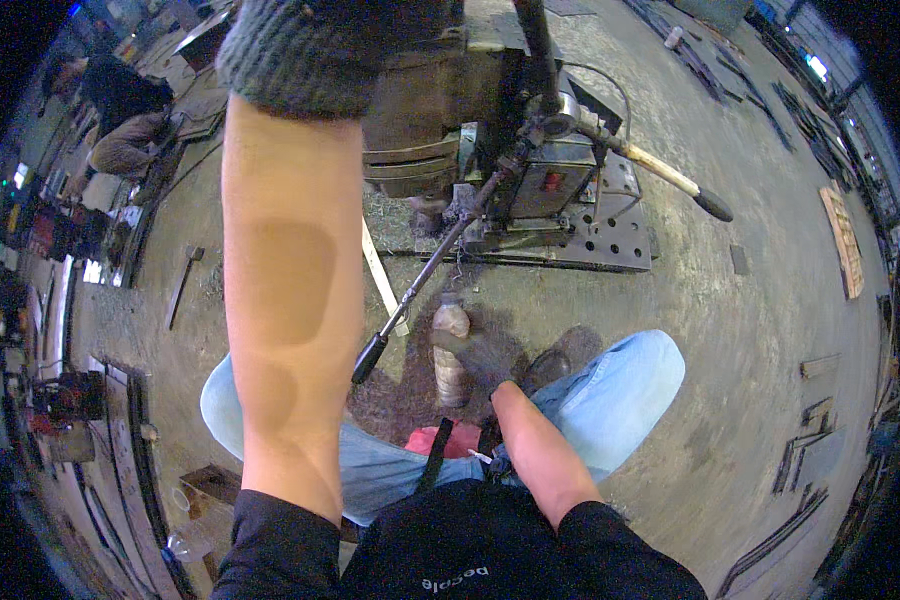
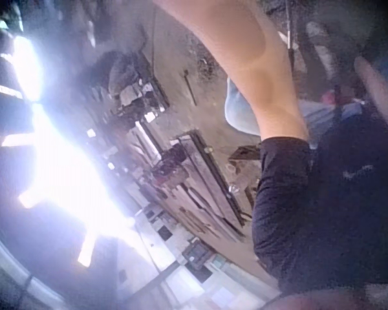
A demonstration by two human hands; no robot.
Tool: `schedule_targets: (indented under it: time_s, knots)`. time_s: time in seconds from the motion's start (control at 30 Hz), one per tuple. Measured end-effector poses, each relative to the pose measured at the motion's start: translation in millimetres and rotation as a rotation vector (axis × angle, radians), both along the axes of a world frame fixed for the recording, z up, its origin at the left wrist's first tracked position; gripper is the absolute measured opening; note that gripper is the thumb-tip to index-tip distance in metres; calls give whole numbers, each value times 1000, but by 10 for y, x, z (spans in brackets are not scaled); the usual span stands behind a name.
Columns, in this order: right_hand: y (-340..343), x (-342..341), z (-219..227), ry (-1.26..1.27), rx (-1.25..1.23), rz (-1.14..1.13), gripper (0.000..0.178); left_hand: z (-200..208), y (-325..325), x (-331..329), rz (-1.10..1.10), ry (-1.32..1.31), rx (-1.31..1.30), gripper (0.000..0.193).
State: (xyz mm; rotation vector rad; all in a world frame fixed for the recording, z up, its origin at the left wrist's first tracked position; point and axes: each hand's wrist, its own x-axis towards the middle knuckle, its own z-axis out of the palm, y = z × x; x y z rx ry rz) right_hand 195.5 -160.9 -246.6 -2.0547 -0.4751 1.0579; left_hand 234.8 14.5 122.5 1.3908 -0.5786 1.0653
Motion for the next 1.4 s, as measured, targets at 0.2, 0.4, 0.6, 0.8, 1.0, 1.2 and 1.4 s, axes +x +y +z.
schedule_targets:
  time_s: [0.2,0.4,0.6,0.8,1.0,1.2,1.4]
  knots:
    - [-24,-79,-273,37,151,-117,71,-15,-43,16,-15,-27,-2,34]
    - [39,-55,-193,359,261,-230,61,-37,7,-28,0,-52,2,33]
    - [83,-24,-533,431,221,-334,49,-13,22,-56,-8,-86,-1,32]
    - [-43,-17,-151,336,301,-236,71,-84,101,-61,-34,-117,-17,32]
    - [42,-39,-585,117,446,-225,68,-71,146,-109,-32,-113,-8,32]
    - [67,-124,-558,316,430,-292,65,-95,185,-101,-25,-103,-2,32]
    - [108,2,-819,417,267,-209,62,-37,212,-71,-24,-110,-2,32]
